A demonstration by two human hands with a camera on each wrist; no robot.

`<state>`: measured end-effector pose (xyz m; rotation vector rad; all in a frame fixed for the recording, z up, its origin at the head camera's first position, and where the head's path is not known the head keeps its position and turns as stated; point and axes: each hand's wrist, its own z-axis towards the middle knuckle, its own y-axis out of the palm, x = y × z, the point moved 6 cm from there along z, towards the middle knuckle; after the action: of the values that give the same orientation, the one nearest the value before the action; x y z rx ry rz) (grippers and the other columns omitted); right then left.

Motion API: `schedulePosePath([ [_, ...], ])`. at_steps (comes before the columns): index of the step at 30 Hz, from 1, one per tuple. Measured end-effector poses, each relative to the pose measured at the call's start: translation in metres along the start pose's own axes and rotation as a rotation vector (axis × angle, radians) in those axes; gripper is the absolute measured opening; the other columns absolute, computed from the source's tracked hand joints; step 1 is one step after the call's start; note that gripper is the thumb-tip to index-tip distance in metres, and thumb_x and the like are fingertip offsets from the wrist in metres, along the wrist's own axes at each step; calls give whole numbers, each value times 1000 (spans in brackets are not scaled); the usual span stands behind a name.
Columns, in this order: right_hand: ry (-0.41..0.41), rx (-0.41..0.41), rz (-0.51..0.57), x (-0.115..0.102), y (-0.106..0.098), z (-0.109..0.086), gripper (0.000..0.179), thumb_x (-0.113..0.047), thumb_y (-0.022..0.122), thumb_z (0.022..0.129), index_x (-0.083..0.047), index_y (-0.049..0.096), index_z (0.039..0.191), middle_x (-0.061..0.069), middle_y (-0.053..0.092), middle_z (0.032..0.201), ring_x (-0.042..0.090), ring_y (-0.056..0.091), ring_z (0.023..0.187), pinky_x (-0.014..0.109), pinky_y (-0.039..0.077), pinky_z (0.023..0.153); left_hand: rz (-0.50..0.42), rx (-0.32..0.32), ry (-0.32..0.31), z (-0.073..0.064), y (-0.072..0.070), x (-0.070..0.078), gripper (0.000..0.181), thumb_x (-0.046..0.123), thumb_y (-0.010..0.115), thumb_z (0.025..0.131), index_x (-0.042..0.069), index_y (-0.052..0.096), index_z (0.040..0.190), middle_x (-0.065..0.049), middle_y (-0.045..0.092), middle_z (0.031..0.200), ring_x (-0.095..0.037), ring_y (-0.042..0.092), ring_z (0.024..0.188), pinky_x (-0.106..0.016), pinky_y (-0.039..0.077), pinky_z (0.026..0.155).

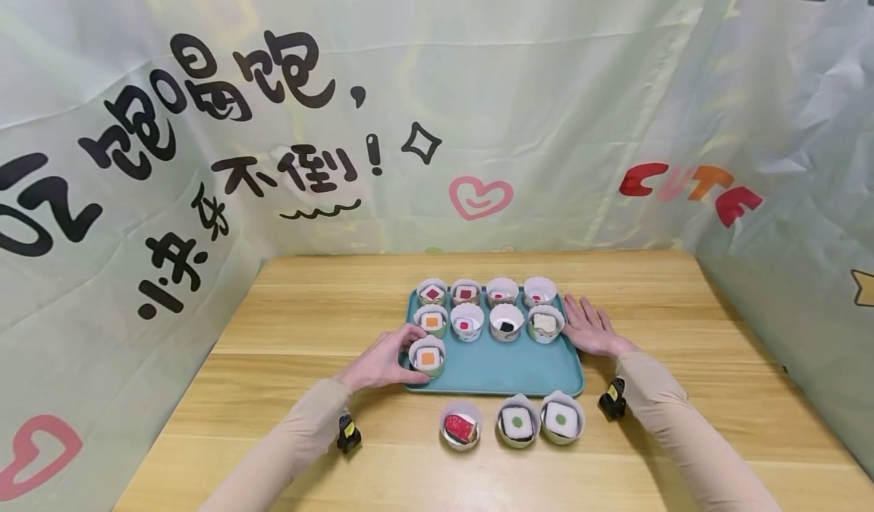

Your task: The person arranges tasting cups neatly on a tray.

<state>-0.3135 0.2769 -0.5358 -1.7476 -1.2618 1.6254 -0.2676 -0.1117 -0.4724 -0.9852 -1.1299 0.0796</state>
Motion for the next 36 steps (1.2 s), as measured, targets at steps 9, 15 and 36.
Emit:
schedulePosePath([
  [9, -1, 5, 0, 0, -1, 0, 116, -88, 11, 87, 2, 5, 160, 24, -3, 168, 48, -12, 154, 67, -11, 118, -28, 12, 13, 2, 0, -1, 66, 23, 87, 78, 5, 52, 131, -12, 69, 127, -27, 66, 119, -47, 50, 108],
  [15, -4, 5, -2, 0, 0, 0, 117, -89, 9, 87, 3, 5, 160, 25, -2, 168, 48, -11, 154, 67, -11, 118, -27, 19, 20, 2, 1, -2, 66, 22, 87, 78, 5, 51, 131, -14, 68, 128, -29, 66, 120, -47, 49, 108],
  [36, 3, 12, -20, -7, -2, -6, 105, -80, 11, 95, 3, 7, 160, 25, 0, 168, 49, -9, 154, 67, -9, 119, -23, 17, 16, 2, 1, -2, 68, 22, 86, 80, 4, 50, 134, -15, 67, 129, -30, 65, 120, -47, 50, 107],
])
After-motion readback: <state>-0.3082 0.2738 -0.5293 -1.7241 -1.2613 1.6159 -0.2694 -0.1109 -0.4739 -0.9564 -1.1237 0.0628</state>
